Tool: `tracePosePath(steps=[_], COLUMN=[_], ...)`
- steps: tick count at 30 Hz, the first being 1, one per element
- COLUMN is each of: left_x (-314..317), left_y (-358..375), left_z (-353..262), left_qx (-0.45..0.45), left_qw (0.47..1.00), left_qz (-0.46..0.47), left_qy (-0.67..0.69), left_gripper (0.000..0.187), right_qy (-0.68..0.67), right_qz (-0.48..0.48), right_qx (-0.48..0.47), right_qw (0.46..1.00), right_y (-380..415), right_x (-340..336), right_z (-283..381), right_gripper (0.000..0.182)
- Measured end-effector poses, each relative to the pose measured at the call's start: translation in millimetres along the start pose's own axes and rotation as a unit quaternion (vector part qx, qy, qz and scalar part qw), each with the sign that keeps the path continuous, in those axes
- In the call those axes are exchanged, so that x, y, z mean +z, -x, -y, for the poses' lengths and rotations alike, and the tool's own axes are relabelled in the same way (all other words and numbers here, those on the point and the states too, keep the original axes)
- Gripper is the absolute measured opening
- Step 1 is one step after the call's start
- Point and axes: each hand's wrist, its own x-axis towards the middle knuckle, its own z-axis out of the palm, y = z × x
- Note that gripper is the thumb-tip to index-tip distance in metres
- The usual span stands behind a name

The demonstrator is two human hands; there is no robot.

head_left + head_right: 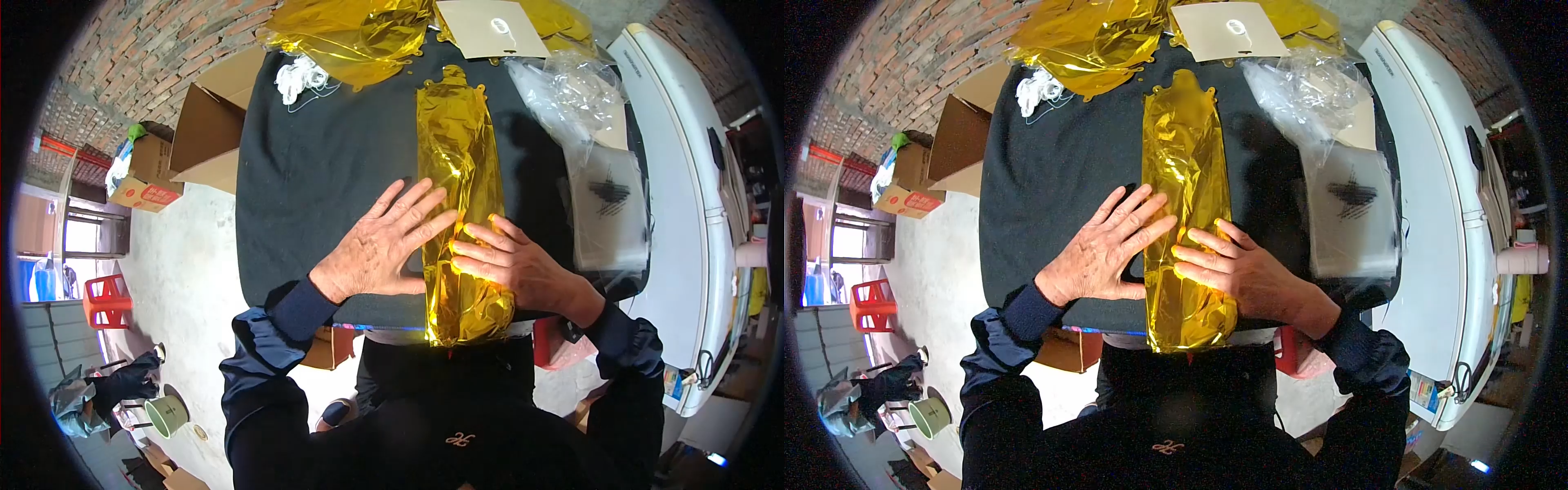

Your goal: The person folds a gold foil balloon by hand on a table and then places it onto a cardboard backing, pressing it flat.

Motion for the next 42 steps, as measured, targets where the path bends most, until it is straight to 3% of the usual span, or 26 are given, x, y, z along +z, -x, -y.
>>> tracePosePath(steps=[9,16,22,31,34,37,40,41,42], left_x=[2.3,9.7,7.9,10.6,11.0,7.9,11.9,14.4,16.2], left_y=[-0.6,3.3,3.2,4.4,4.0,2.7,3.4,3.6,4.0], left_z=[5.9,9.0,7.2,4.8,4.0,1.5,4.6,5.7,5.6], left_qx=[0.065,0.054,0.05,0.042,0.04,0.027,0.013,0.01,0.008], left_qw=[0.996,0.996,0.996,0.998,0.998,0.998,0.999,1.0,1.0], left_qz=[0.061,0.058,0.058,0.05,0.045,0.037,0.023,0.012,0.002], left_qy=[-0.011,0.038,0.042,0.026,0.027,0.034,0.027,0.027,0.027], left_gripper=[0.089,0.091,0.09,0.075,0.07,0.057,0.045,0.043,0.041], right_qy=[-0.005,0.017,-0.014,-0.041,-0.1,-0.17,-0.297,-0.303,-0.312], right_qz=[-0.006,-0.004,-0.141,-0.229,-0.254,-0.257,-0.193,-0.227,-0.189], right_qx=[0.0,-0.008,-0.006,0.027,0.061,0.176,0.368,0.32,0.336], right_qw=[1.0,1.0,0.99,0.972,0.96,0.935,0.86,0.868,0.868], right_y=[1.0,5.0,19.4,21.7,16.9,10.4,2.1,-3.6,-7.8], right_x=[2.3,4.6,20.4,23.1,15.9,17.7,17.7,17.6,10.5], right_z=[-1.0,-2.5,-0.1,0.9,2.7,-4.4,-16.5,-21.8,-24.2], right_gripper=[0.052,0.052,0.043,0.036,0.035,0.022,0.021,0.027,0.026])
